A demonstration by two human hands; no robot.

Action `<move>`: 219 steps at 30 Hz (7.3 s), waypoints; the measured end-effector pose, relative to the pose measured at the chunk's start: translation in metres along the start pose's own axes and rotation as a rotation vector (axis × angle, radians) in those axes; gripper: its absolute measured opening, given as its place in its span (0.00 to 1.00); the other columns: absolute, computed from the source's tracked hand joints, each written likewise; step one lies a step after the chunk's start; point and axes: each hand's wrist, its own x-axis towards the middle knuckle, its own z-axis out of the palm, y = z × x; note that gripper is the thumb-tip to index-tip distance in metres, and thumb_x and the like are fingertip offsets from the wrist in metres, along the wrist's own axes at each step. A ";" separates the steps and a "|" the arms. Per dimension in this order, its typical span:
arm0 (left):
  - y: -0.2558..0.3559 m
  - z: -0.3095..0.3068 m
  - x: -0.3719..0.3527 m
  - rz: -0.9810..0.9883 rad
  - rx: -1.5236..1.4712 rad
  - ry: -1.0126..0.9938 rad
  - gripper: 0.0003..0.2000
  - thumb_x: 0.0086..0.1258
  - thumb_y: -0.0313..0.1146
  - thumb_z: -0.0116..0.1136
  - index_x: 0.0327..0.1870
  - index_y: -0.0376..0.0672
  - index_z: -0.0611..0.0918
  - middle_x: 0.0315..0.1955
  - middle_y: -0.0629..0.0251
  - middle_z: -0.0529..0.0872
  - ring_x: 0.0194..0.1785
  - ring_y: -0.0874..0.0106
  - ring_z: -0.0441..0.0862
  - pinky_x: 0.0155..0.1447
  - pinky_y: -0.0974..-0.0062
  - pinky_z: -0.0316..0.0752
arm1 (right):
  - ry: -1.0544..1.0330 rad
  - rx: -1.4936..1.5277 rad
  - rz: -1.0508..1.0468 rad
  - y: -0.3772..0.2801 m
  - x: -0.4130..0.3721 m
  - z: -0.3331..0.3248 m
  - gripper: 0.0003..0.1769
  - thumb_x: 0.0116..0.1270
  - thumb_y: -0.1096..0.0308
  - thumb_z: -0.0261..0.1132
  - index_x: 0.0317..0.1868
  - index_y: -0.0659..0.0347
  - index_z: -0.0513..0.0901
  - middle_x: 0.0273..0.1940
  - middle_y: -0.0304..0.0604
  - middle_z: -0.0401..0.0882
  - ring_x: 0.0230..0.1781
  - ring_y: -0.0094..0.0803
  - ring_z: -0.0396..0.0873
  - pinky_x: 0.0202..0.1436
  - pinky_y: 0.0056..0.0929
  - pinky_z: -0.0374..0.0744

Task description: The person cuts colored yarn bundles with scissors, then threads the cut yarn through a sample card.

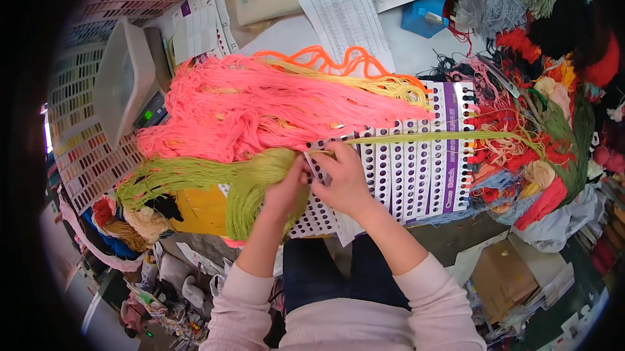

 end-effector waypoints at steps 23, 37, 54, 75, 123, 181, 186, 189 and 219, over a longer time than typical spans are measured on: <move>0.065 -0.232 -0.085 0.001 -0.764 0.189 0.07 0.62 0.34 0.47 0.25 0.44 0.70 0.14 0.74 0.67 0.15 0.83 0.61 0.20 0.87 0.61 | -0.120 -0.195 0.257 -0.014 0.013 0.008 0.23 0.37 0.67 0.65 0.39 0.54 0.72 0.36 0.44 0.64 0.41 0.39 0.65 0.47 0.36 0.61; 0.053 -0.163 -0.198 0.095 -0.768 -0.372 0.22 0.63 0.40 0.41 0.53 0.33 0.64 0.48 0.56 0.69 0.51 0.67 0.67 0.51 0.66 0.65 | -0.082 0.117 0.147 -0.123 -0.022 -0.003 0.05 0.46 0.73 0.61 0.25 0.62 0.73 0.28 0.43 0.68 0.31 0.35 0.70 0.31 0.26 0.69; 0.068 -0.170 -0.259 0.362 -0.550 -0.769 0.36 0.61 0.58 0.29 0.58 0.30 0.55 0.58 0.55 0.57 0.58 0.66 0.61 0.58 0.67 0.57 | -0.314 0.857 0.559 -0.312 -0.066 -0.007 0.05 0.54 0.77 0.54 0.27 0.71 0.76 0.14 0.37 0.68 0.13 0.19 0.63 0.21 0.19 0.72; 0.062 -0.182 -0.293 0.350 -0.517 -0.641 0.22 0.63 0.41 0.41 0.52 0.32 0.65 0.49 0.55 0.69 0.50 0.68 0.69 0.53 0.70 0.64 | -0.255 1.076 0.491 -0.347 -0.099 -0.008 0.04 0.53 0.77 0.56 0.28 0.68 0.77 0.18 0.34 0.70 0.15 0.15 0.62 0.18 0.14 0.60; 0.070 -0.182 -0.299 0.256 -0.815 -0.626 0.12 0.61 0.27 0.47 0.45 0.35 0.71 0.41 0.60 0.74 0.46 0.72 0.72 0.48 0.75 0.68 | -0.220 1.015 0.479 -0.360 -0.090 -0.009 0.03 0.52 0.79 0.55 0.26 0.68 0.76 0.18 0.30 0.67 0.15 0.12 0.58 0.16 0.11 0.55; 0.077 -0.177 -0.282 0.148 -0.865 -0.614 0.11 0.63 0.33 0.44 0.41 0.37 0.73 0.40 0.59 0.75 0.43 0.71 0.74 0.49 0.71 0.68 | -0.201 1.075 0.520 -0.341 -0.080 -0.010 0.02 0.53 0.76 0.57 0.26 0.65 0.76 0.17 0.29 0.66 0.16 0.12 0.59 0.18 0.14 0.58; 0.070 -0.203 -0.255 0.005 -1.031 -0.605 0.06 0.62 0.33 0.44 0.34 0.42 0.72 0.25 0.66 0.77 0.23 0.77 0.72 0.42 0.72 0.69 | -0.048 0.943 0.476 -0.301 -0.081 -0.048 0.02 0.54 0.77 0.54 0.26 0.64 0.74 0.22 0.34 0.69 0.14 0.14 0.59 0.19 0.14 0.61; 0.032 -0.257 -0.201 0.051 -1.497 -0.740 0.05 0.62 0.30 0.39 0.29 0.43 0.70 0.17 0.75 0.71 0.17 0.84 0.66 0.33 0.81 0.66 | 0.227 1.148 0.427 -0.263 -0.074 -0.095 0.03 0.57 0.75 0.52 0.27 0.63 0.72 0.27 0.38 0.70 0.15 0.16 0.61 0.19 0.16 0.66; 0.016 0.014 0.001 0.092 0.280 -0.168 0.08 0.56 0.29 0.52 0.35 0.35 0.73 0.21 0.66 0.74 0.21 0.80 0.72 0.25 0.82 0.68 | 0.144 -0.244 0.003 0.009 0.003 -0.013 0.14 0.40 0.74 0.62 0.31 0.61 0.72 0.30 0.43 0.67 0.33 0.39 0.66 0.35 0.33 0.65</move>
